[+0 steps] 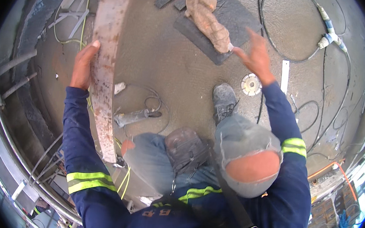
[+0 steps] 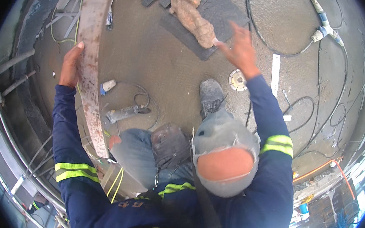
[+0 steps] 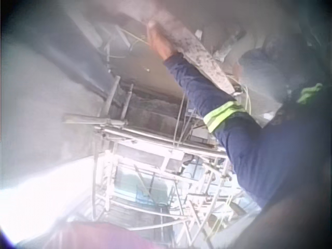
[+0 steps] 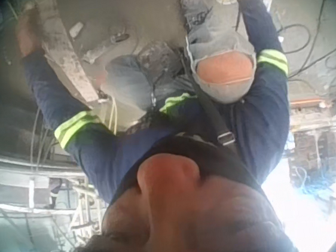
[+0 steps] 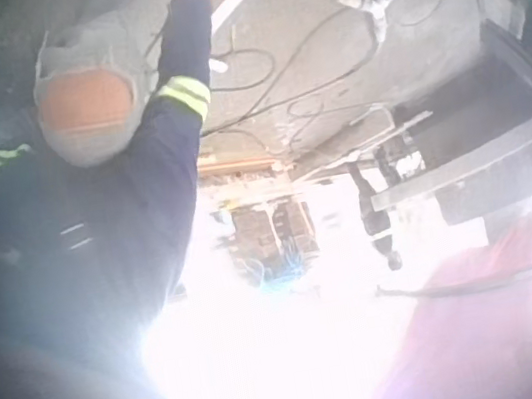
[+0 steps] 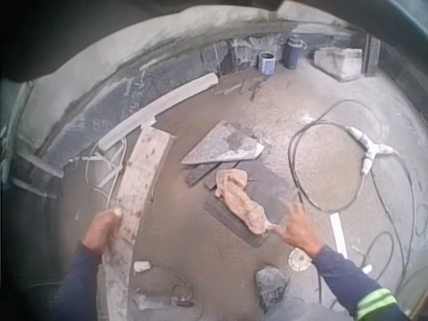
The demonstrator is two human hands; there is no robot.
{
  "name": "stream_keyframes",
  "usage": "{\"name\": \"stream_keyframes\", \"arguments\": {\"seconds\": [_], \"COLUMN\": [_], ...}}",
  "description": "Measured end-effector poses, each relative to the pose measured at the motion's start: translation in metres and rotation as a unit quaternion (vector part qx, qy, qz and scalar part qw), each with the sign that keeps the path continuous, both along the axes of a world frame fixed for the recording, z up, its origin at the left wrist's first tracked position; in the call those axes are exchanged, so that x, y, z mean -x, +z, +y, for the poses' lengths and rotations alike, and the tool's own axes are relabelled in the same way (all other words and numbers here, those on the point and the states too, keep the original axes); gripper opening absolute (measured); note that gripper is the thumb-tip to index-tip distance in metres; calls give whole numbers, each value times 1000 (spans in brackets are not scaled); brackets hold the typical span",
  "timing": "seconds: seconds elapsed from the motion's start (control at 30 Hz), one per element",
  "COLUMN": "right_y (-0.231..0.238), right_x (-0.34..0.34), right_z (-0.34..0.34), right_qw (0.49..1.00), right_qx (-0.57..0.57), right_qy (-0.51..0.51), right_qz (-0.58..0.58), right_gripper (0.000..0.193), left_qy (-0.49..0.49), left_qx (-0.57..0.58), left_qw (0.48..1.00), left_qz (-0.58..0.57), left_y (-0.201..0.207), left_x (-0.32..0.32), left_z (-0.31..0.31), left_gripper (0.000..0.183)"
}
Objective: The person measures a metal bar with a ruler, then uses an angle grinder to cut the metal bar while kneeling on the floor. The person handles the metal bar and the angle grinder throughout the process.
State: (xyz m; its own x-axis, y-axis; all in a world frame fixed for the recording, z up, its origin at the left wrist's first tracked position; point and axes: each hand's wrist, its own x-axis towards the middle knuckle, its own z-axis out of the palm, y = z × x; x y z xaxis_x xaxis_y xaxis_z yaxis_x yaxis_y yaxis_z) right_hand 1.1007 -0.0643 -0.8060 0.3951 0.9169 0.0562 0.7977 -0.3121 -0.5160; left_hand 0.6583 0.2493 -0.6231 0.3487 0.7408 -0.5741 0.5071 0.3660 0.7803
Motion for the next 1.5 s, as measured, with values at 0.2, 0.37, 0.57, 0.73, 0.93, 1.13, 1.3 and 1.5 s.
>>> {"name": "stream_keyframes", "arguments": {"seconds": [0.2,0.37,0.57,0.73,0.93,1.13,1.3,1.5], "right_y": [-16,85,121,171,271,251,-31,-75], "right_x": [31,-18,-25,-43,-26,-28,-88,-67], "right_z": [98,-61,-163,-173,-241,-147,-207,-225], "right_qw": [961,803,658,622,816,774,909,873], "right_qx": [131,-46,-203,-351,-483,-380,187,256], "right_qy": [1,-19,-301,-247,-230,6,-371,-410], "right_qz": [244,594,660,655,221,507,17,-63], "right_gripper": [54,48,66,61,46,49,67,59], "left_qy": [-147,-247,-359,-399,-359,-327,-296,-200], "left_qx": [-76,-70,-63,-117,-224,-182,-180,-104], "left_qw": [984,963,928,908,901,922,932,973], "left_qz": [60,79,74,48,92,97,109,45], "left_y": [-38,-70,-148,-201,-253,-263,-257,-279], "left_x": [-116,-197,-296,-331,-344,-331,-363,-337], "left_z": [17,14,-8,-26,-34,-19,-45,-26], "left_gripper": [63,67,67,53,53,51,44,50]}}
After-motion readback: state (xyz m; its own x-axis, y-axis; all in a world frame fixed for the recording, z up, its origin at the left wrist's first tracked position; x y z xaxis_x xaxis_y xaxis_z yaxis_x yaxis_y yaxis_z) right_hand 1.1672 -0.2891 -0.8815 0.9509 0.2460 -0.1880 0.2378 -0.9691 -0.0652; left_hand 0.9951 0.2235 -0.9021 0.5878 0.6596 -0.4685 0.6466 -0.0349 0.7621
